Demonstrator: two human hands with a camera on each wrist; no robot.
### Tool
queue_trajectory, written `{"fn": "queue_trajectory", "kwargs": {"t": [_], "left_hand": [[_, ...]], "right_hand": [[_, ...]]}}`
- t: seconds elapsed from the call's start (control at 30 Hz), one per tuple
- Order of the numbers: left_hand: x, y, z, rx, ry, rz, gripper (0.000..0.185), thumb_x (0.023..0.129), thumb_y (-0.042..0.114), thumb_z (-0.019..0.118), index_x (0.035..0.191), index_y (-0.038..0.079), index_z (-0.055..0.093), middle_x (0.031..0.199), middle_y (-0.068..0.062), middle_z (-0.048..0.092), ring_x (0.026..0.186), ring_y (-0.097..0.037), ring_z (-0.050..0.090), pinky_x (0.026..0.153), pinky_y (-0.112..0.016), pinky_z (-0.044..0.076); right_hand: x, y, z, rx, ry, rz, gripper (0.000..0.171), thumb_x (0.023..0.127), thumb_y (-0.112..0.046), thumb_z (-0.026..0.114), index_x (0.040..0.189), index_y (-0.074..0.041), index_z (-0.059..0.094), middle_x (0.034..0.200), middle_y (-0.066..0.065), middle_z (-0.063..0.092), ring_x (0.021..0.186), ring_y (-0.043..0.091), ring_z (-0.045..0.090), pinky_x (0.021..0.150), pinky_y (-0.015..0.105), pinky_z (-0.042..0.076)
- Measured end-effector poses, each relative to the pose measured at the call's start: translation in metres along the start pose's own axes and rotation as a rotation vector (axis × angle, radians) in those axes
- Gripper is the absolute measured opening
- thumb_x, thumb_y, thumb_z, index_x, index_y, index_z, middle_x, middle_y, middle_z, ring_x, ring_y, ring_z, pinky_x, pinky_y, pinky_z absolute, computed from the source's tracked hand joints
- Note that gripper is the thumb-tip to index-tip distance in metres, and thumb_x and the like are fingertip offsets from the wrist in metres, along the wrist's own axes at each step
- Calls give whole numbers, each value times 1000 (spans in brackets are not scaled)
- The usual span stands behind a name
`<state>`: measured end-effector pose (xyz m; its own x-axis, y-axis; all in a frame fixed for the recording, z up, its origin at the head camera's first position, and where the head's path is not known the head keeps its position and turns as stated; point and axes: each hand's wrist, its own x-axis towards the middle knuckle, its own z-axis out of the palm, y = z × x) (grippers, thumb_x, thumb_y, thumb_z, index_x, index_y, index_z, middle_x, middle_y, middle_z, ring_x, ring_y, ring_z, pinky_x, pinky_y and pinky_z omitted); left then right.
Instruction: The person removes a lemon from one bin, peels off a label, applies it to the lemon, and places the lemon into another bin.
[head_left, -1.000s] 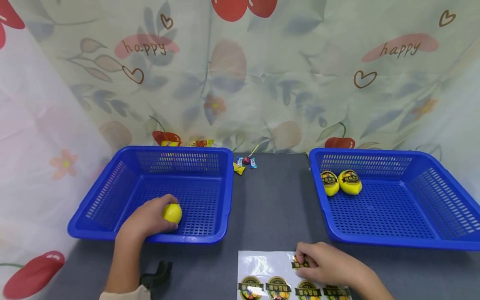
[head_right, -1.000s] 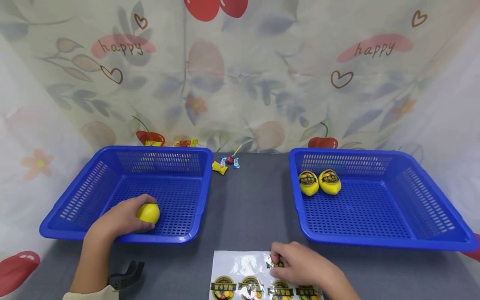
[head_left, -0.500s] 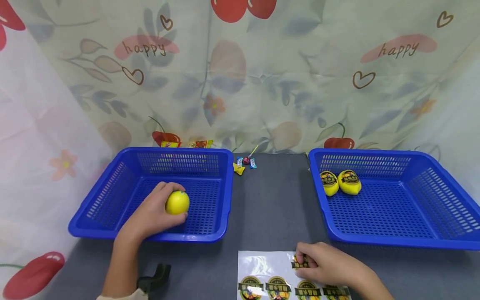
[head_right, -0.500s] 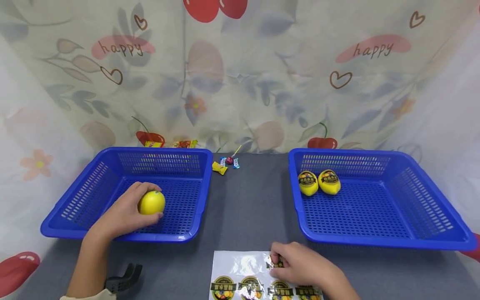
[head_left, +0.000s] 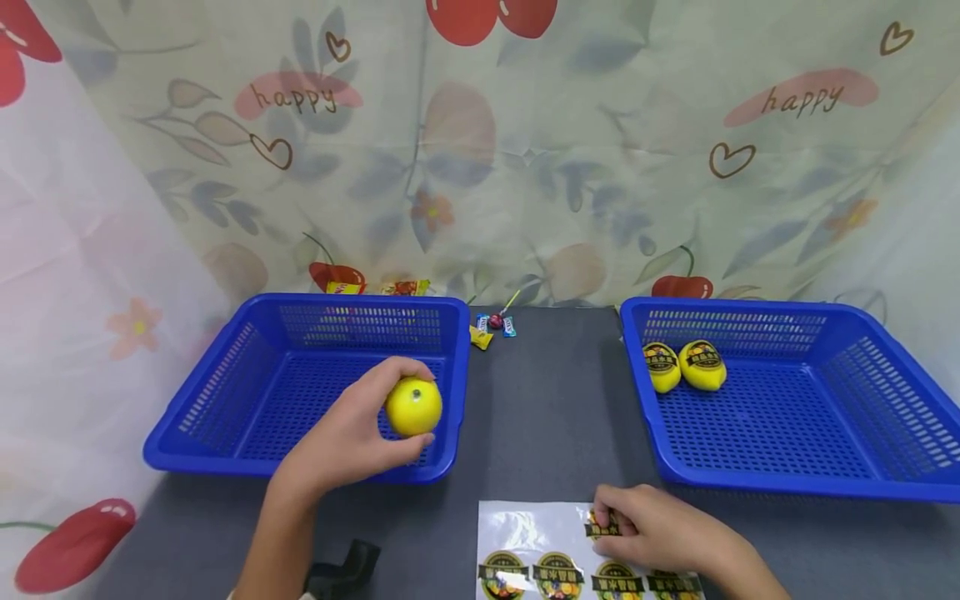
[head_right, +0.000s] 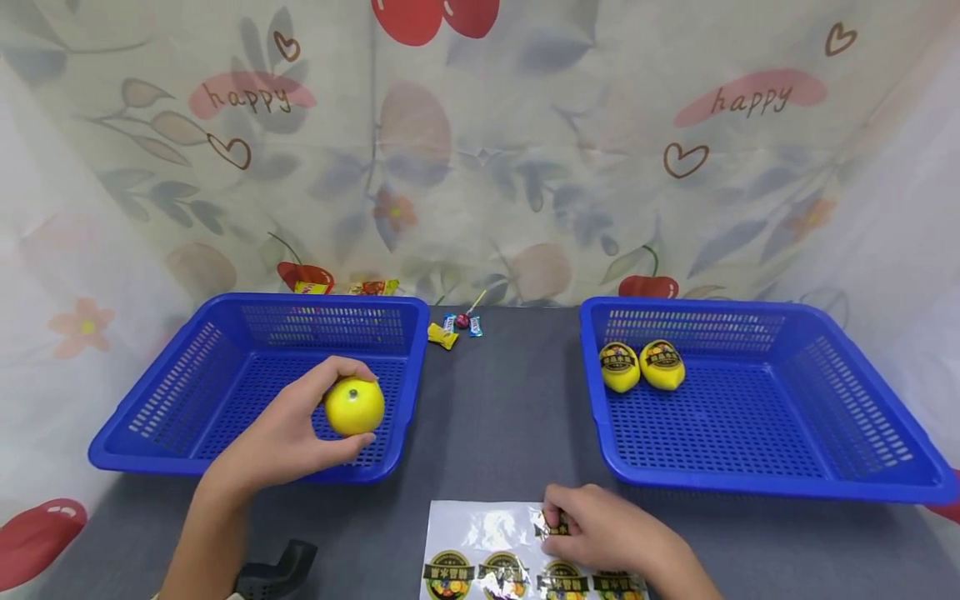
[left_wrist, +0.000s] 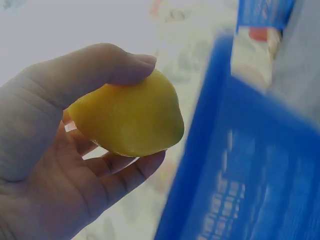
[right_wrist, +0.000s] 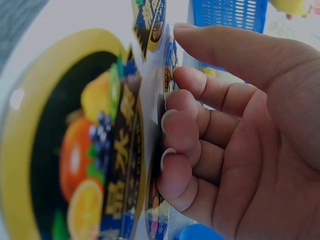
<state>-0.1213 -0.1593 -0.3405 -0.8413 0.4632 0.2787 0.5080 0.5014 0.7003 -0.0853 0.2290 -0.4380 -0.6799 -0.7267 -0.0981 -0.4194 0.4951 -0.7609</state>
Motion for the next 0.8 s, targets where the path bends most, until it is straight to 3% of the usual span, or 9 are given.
{"fn": "queue_trajectory", "kwargs": {"t": [0.13, 0.3, 0.43, 0.57, 0.7, 0.8], "left_hand": [[11, 18, 16, 9, -10, 54, 60, 75, 9, 88, 125, 20, 56, 123, 4, 55, 108, -17, 52, 87, -38, 53], [26, 40, 52, 123, -2, 62, 45, 76, 31, 87, 114, 24, 64, 107, 6, 51, 92, -12, 49, 71, -30, 51], [41, 53, 90, 267, -88, 25, 40, 79, 45, 81, 109, 25, 64, 98, 7, 51, 83, -11, 47, 61, -23, 45], [56, 51, 133, 443, -200, -73, 44, 85, 53, 72, 110, 19, 60, 90, 4, 55, 79, -14, 52, 56, -25, 45], [71, 39, 171, 599, -238, -250, 58, 88, 63, 63, 115, 12, 58, 88, -5, 60, 79, -22, 61, 60, -36, 50], [76, 31, 182, 594, -247, -365, 71, 86, 74, 56, 118, 10, 57, 90, -9, 60, 79, -26, 62, 63, -40, 51]], "right_hand": [[0, 0, 1, -8, 4, -18, 15, 95, -25, 71, 95, -19, 57, 65, -19, 42, 53, -5, 39, 49, 18, 37], [0, -1, 1, -25, 14, -5, 16, 94, -26, 72, 94, -20, 57, 64, -19, 42, 53, -5, 38, 48, 18, 36], [0, -1, 0, -16, 11, 26, 17, 94, -27, 72, 94, -20, 57, 64, -18, 43, 53, -4, 39, 47, 19, 35], [1, 0, 0, 2, -3, 58, 17, 94, -29, 72, 94, -21, 58, 64, -17, 45, 52, -3, 40, 47, 19, 35], [1, 0, -1, 6, -5, 71, 17, 94, -29, 72, 94, -21, 58, 64, -16, 45, 52, -3, 41, 47, 19, 36], [1, -1, 0, 6, -4, 63, 16, 94, -28, 72, 94, -20, 58, 64, -17, 45, 52, -3, 41, 47, 19, 36]]}}
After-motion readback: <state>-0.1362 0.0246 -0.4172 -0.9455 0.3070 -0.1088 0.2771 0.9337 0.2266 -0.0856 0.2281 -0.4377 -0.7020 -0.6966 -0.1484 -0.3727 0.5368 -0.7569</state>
